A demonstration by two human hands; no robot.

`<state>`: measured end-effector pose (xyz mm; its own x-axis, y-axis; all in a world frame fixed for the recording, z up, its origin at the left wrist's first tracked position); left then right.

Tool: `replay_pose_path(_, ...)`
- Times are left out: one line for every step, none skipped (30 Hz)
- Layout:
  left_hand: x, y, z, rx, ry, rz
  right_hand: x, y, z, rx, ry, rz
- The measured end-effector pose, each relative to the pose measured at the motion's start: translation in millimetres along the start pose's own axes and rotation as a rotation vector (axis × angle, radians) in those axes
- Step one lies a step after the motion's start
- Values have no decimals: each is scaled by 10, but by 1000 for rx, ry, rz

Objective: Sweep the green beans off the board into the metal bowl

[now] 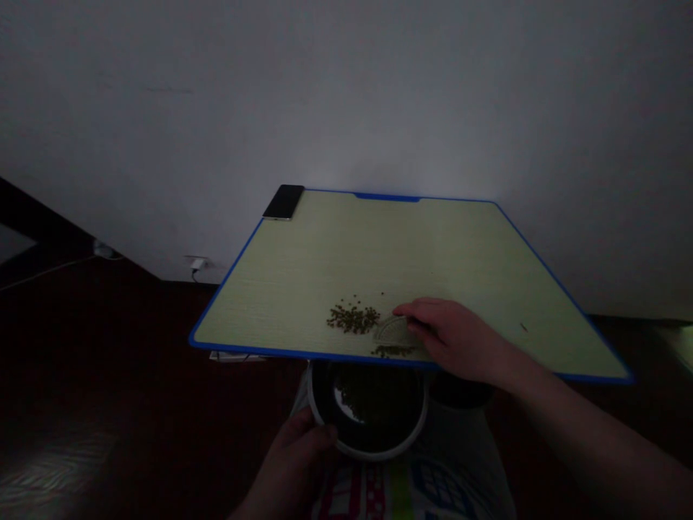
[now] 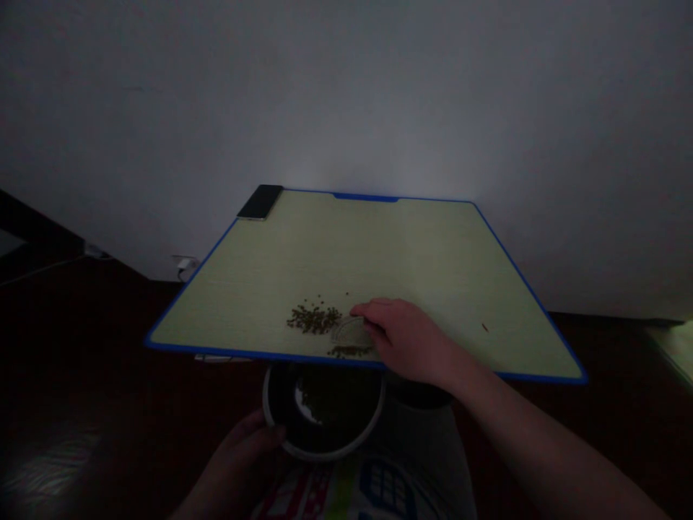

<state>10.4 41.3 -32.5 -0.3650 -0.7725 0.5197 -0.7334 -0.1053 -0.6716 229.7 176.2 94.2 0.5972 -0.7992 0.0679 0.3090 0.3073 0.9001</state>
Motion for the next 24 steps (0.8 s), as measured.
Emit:
replay_pose_path(-3, -4, 1, -7, 6, 6, 36, 11, -31, 0, -18, -20)
replay_pose_path(-7, -3, 5, -13, 12, 8, 77, 24, -67, 1, -39, -43)
replay_pose_path(-13, 2, 8, -15, 13, 8, 120, 35, -107, 5, -64, -63)
replay_pose_path(-20, 7, 13, -14, 13, 11, 162, 46, -143, 9, -85, -83)
replay_pose_path(-27, 12, 20, -11, 14, 14, 199, 52, -174, 13, -103, -95)
replay_pose_path(-35, 15, 28, -10, 17, 14, 229, 54, -196, 18, -118, -105)
replay_pose_path(-41, 17, 35, -11, 21, 13, 250, 53, -210, 22, -131, -111)
replay_pose_path(-45, 14, 39, -13, 24, 9, 260, 48, -214, 26, -141, -113)
replay_pose_path(-47, 7, 39, -16, 25, 4, 260, 39, -210, 29, -149, -111)
replay_pose_path(-46, -5, 36, -17, 25, 1, 252, 28, -199, 32, -155, -108)
replay_pose_path(-43, -24, 30, -18, 23, 1, 237, 14, -183, 33, -160, -101)
replay_pose_path(-39, -47, 24, -17, 21, 7, 217, -1, -162, 33, -162, -93)
replay_pose_path(-33, -72, 18, -14, 19, 15, 196, -16, -139, 32, -163, -84)
replay_pose_path(-26, -94, 12, -7, 17, 23, 175, -28, -115, 32, -164, -78)
replay_pose_path(-17, -111, 7, 1, 15, 28, 156, -40, -89, 31, -163, -72)
replay_pose_path(-8, -121, 5, 6, 17, 29, 139, -52, -63, 29, -160, -67)
replay_pose_path(0, -125, 6, 6, 21, 25, 124, -61, -36, 27, -154, -64)
replay_pose_path(7, -125, 5, 2, 23, 21, 112, -70, -9, 23, -147, -62)
replay_pose_path(11, -125, 5, -7, 25, 21, 101, -83, 17, 17, -139, -56)
replay_pose_path(12, -125, 6, -18, 26, 25, 91, -95, 42, 9, -131, -50)
replay_pose_path(11, -127, 8, -27, 27, 34, 82, -108, 63, 2, -125, -45)
replay_pose_path(7, -130, 12, -32, 29, 48, 74, -120, 82, -5, -119, -41)
replay_pose_path(2, -135, 18, -34, 31, 63, 66, -131, 97, -11, -116, -37)
replay_pose_path(-3, -137, 24, -34, 34, 75, 58, -141, 109, -16, -114, -34)
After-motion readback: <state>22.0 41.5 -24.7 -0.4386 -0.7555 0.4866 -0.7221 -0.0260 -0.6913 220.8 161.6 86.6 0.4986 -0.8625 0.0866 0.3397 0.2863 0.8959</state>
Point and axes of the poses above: each hand's wrist, its own x-axis away from the middle knuckle, its own y-axis out of the back of the hand, z = x × y, the point moved 7 cm from there along -x, towards the middle knuckle, and after that the axes turned 11 degrees about z, right-handed, at the moved point
